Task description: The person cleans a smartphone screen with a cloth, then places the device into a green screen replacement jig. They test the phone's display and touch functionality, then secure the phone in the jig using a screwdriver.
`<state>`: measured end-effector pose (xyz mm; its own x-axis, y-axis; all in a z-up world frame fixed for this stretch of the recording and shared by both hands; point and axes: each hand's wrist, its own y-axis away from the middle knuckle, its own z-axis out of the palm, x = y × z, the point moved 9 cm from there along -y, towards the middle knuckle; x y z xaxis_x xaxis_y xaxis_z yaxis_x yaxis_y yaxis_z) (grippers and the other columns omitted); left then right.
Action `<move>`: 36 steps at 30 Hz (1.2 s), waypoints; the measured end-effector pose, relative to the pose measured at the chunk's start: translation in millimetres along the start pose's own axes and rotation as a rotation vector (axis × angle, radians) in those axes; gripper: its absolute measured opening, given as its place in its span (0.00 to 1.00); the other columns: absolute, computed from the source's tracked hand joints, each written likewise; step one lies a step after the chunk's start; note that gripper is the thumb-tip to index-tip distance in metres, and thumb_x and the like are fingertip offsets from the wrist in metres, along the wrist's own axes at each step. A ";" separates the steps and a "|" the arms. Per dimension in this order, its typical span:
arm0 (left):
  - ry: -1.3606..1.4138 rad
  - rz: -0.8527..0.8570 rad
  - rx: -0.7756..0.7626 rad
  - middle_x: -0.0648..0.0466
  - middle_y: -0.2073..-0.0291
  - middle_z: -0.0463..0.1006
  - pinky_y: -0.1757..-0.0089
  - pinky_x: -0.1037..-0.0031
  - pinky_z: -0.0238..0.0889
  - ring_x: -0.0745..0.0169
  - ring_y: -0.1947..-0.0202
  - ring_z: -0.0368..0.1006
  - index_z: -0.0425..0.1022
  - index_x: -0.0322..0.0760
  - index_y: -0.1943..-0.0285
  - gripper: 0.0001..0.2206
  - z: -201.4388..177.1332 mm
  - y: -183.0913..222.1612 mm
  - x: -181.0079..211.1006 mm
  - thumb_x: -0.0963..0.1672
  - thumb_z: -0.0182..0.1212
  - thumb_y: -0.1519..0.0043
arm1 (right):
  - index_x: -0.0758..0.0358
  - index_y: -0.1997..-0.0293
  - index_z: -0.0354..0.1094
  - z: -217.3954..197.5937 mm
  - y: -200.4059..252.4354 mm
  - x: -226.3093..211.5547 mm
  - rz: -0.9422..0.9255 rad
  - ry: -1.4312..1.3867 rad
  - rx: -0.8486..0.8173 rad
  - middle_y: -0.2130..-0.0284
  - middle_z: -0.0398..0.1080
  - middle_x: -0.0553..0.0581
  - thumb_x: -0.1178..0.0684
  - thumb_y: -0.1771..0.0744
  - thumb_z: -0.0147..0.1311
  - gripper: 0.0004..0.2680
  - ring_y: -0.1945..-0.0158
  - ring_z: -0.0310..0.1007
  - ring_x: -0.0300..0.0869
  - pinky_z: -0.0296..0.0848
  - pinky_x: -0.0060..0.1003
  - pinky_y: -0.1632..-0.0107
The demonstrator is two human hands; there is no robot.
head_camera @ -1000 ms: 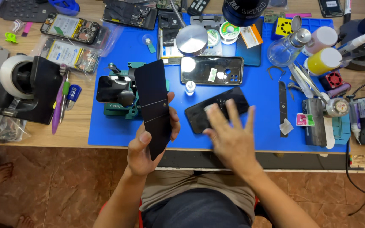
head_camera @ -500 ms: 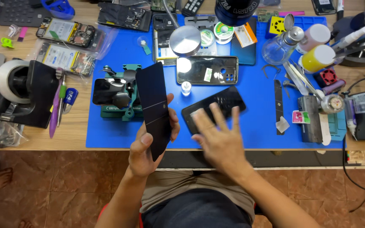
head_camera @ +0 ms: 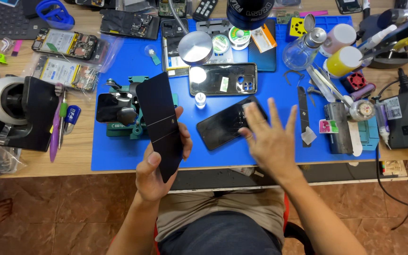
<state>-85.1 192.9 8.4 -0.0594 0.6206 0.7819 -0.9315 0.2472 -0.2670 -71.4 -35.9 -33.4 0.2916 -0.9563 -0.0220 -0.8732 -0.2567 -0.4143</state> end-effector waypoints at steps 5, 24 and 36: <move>-0.015 0.007 0.001 0.44 0.50 0.67 0.58 0.70 0.57 0.59 0.61 0.64 0.45 0.23 0.18 0.45 3.5 0.2 2.0 0.56 0.54 0.38 | 0.54 0.31 0.72 -3.6 5.2 13.7 -0.008 0.068 0.044 0.33 0.72 0.53 0.34 0.26 0.40 0.22 0.21 0.55 0.55 0.31 0.72 0.23; -0.007 0.027 -0.022 0.43 0.49 0.66 0.57 0.68 0.59 0.57 0.60 0.66 0.44 0.21 0.19 0.46 3.0 0.7 2.2 0.56 0.55 0.38 | 0.56 0.33 0.69 -11.9 3.7 -89.7 -0.205 -0.173 0.065 0.34 0.70 0.55 0.35 0.29 0.46 0.21 0.23 0.55 0.56 0.35 0.76 0.25; -0.082 0.285 0.019 0.37 0.44 0.71 0.42 0.58 0.68 0.38 0.46 0.76 0.45 0.25 0.19 0.52 -10.5 -18.9 31.7 0.59 0.71 0.41 | 0.58 0.35 0.72 -1.6 -10.3 -42.2 -0.077 -0.031 0.105 0.37 0.73 0.59 0.34 0.27 0.43 0.22 0.25 0.60 0.59 0.38 0.76 0.27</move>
<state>-65.7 215.7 32.3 -0.3477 0.6010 0.7197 -0.8795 0.0570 -0.4725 -75.4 6.9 -26.8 0.3698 -0.9290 -0.0143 -0.8025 -0.3116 -0.5088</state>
